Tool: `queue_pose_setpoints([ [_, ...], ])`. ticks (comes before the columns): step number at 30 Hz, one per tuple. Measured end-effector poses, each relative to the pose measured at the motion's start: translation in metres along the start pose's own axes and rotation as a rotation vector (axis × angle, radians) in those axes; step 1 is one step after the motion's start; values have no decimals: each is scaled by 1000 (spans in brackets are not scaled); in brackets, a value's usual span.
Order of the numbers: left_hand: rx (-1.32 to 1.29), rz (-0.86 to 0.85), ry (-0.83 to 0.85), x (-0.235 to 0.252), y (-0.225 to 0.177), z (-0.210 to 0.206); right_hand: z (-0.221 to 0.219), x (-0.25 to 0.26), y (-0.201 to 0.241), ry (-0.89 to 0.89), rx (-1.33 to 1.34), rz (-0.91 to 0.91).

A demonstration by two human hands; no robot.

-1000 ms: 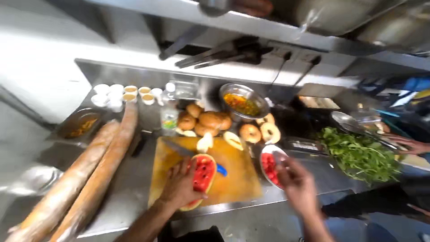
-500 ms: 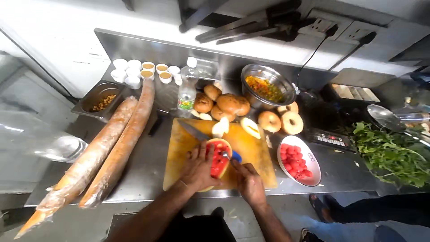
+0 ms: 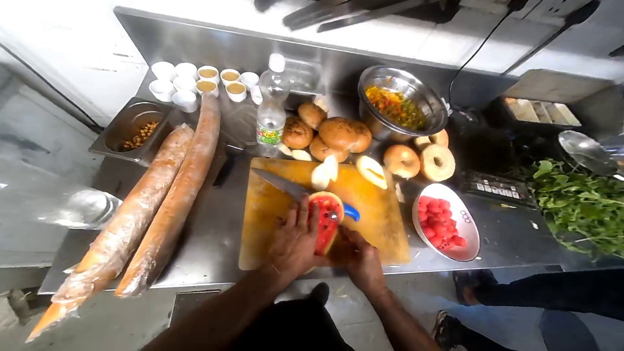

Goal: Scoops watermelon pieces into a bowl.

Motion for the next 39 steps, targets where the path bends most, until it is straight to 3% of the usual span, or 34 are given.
queue_pose_setpoints([
  [4, 43, -36, -86, -6, -3, -3, -20, -16, -11, 206, 1098, -644],
  [6, 66, -41, -119, -7, -4, -4, -28, -20, -13, 277, 1420, -721],
  [8, 86, -42, -145, -9, -7, -4, -25, -19, -17, 278, 1311, -639],
  [12, 120, -18, -93, -5, -13, 0, 11, -4, -4, 165, 93, -148],
  [13, 132, -14, -74, -4, -13, -1, 15, -5, 4, 108, -102, -62],
  [15, 138, -18, -48, -3, -15, -3, 14, -8, 13, 55, -243, 6],
  [19, 145, 2, -16, -4, -14, -2, 8, -18, 6, -20, -80, -35],
  [22, 180, -9, -79, -6, -17, -2, -1, -21, 14, -80, -111, 13],
  [25, 182, -6, -78, -6, -17, -4, 0, -16, 16, -12, -163, -60],
  [30, 195, -28, -92, -6, -17, -4, -1, -16, 4, 43, 6, -60],
  [32, 182, -26, -108, -6, -15, -5, -5, -14, -7, 79, 207, -109],
  [35, 169, -6, -90, -5, -12, -3, -16, -14, -25, 166, 838, -268],
  [39, 159, -15, -117, -4, -10, -3, -27, -19, -35, 267, 1362, -386],
])
Point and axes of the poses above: each hand's wrist, its own x-axis towards the middle knuckle, its own z-axis out of the back of the hand, y = z × x, the point moved 7 cm from there along x, towards the middle knuckle, and after that the axes turned 3 degrees about z, right-handed, at the moved point
